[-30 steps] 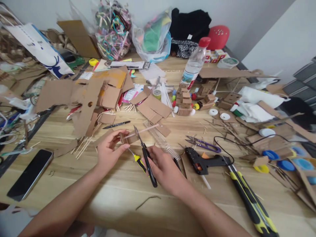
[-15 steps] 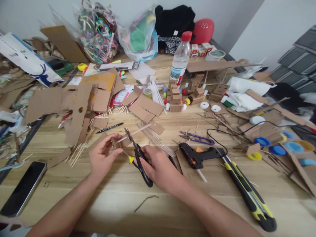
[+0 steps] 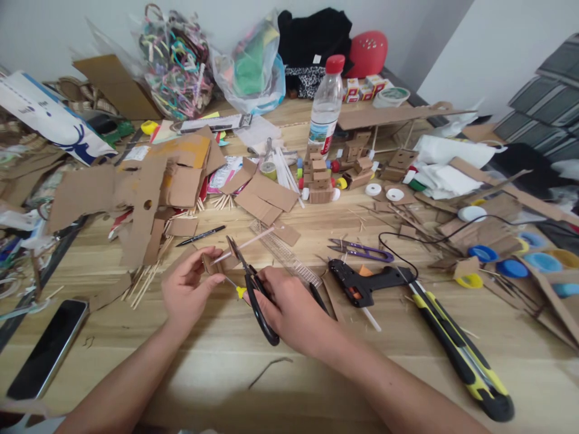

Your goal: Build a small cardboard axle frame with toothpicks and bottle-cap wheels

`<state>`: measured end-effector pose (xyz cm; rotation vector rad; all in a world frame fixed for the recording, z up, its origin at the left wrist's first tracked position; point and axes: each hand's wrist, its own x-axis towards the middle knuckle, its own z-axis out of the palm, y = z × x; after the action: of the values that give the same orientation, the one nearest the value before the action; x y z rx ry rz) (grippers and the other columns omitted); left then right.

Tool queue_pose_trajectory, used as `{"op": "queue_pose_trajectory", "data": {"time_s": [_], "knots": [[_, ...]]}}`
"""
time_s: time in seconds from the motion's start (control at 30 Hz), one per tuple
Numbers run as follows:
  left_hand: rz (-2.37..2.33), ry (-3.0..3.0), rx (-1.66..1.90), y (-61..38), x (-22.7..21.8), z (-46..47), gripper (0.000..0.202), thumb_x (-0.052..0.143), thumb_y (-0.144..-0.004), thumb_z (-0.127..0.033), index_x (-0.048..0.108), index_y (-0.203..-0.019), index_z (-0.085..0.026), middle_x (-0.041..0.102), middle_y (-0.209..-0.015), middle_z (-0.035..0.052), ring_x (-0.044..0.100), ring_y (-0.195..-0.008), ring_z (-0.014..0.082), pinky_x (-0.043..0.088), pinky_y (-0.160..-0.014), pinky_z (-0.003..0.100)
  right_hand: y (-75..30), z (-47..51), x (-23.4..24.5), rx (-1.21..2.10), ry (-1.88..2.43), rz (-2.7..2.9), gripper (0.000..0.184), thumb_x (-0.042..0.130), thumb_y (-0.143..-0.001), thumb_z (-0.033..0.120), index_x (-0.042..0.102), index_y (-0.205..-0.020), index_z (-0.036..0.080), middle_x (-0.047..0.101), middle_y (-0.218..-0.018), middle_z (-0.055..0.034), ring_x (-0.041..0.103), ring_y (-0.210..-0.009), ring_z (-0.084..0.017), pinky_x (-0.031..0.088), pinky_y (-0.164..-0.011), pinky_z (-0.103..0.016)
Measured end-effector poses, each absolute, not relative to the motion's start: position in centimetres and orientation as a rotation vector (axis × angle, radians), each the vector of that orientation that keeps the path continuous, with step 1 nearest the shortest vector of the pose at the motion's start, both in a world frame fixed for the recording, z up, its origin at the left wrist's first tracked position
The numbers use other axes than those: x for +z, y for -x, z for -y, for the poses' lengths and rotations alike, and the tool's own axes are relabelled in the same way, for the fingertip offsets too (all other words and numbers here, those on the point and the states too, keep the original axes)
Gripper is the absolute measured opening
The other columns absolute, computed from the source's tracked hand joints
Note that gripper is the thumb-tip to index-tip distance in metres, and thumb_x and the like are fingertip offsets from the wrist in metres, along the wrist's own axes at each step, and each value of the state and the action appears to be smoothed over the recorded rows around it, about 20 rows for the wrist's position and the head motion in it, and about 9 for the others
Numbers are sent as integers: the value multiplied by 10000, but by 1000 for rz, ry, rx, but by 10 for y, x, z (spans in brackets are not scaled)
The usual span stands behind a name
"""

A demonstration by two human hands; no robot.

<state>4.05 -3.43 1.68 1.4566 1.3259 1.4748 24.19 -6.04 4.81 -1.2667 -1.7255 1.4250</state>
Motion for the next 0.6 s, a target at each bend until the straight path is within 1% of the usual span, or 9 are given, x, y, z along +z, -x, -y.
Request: {"op": "queue_pose_trajectory", "data": {"time_s": [0.1,0.3,0.37,0.43,0.5,0.6], "knots": [[-1378,-1457,1454,-40,18,34,511,901,-602,-545,798,-960,-195,809,-904,92,781,-862,255,660,-793,354,-242,58,50,1379,1290,1781,297,466,-970,462,423,-759,257,574,-598,25,499,-548,-143,407,-536,-271],[-1372,-1486,1449,-39,18,33,490,896,-615,-540,804,-958,-203,812,-912,90,781,-871,250,658,-802,348,-239,58,50,1420,1313,1742,397,434,-968,601,401,-752,270,575,-595,28,507,-511,-140,407,-508,-268],[-1374,-1485,1442,-38,16,33,482,897,-617,-534,805,-960,-207,813,-915,88,781,-873,245,656,-805,338,-238,59,49,1432,1323,1729,403,443,-965,609,397,-748,273,569,-582,32,515,-502,-140,410,-495,-263],[-1365,-1467,1444,-39,15,33,483,901,-614,-526,805,-968,-212,814,-922,84,782,-870,240,656,-802,328,-238,60,48,1439,1345,1721,369,476,-966,561,405,-750,271,577,-580,30,527,-495,-139,409,-475,-255],[-1358,-1446,1444,-40,14,33,485,903,-611,-523,804,-971,-214,816,-926,83,783,-866,237,656,-797,322,-238,62,47,1429,1387,1716,305,511,-968,478,431,-766,264,598,-589,24,535,-479,-136,408,-457,-249],[-1377,-1431,1432,-40,14,32,481,901,-611,-519,803,-966,-210,816,-926,86,784,-860,241,656,-794,330,-237,64,46,1409,1431,1713,231,523,-968,391,465,-791,255,616,-592,22,535,-443,-132,408,-437,-246]]}}
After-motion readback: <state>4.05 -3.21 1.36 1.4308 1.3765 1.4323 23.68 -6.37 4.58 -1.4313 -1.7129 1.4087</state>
